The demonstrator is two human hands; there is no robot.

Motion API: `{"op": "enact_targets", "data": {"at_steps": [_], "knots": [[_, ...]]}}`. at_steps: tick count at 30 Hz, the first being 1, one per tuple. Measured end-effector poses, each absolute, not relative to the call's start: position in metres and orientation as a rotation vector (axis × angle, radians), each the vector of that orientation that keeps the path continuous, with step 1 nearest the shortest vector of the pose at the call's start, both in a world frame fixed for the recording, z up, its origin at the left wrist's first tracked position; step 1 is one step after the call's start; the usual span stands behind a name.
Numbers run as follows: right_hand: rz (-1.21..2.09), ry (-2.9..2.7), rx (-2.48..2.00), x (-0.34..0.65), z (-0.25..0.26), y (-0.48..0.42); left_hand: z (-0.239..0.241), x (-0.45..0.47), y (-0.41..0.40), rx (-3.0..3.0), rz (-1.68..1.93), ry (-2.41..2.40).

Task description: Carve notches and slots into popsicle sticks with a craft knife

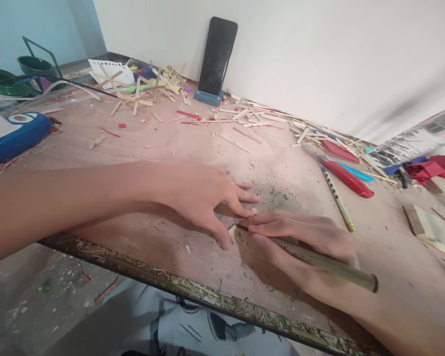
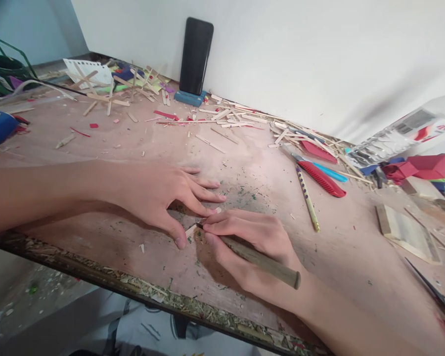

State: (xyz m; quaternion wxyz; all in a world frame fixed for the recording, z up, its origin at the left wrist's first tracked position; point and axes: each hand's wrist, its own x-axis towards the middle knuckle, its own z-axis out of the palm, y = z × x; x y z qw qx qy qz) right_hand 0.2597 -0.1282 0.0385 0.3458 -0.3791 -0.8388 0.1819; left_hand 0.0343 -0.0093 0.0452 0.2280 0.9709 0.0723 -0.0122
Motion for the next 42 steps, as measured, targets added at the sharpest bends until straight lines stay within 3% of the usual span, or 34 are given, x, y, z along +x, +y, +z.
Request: {"op": "enact_targets", "data": {"at_steps": [16,35,42], "knots": [[0.456,-2.207,-0.963,0.261,0.035,-0.131,0.052,0.042,-0.01,2.666,-0.18,0.283],[0.607,-2.028,-1.111,0.262,0.048,-0.127,0.052,0.029,-0.009,2.585,-0.099,0.162],[0.665,-1.958,-1.135,0.266,0.046,-0.124,0.06,0.027,-0.005,2.681,0.104,0.296]]}}
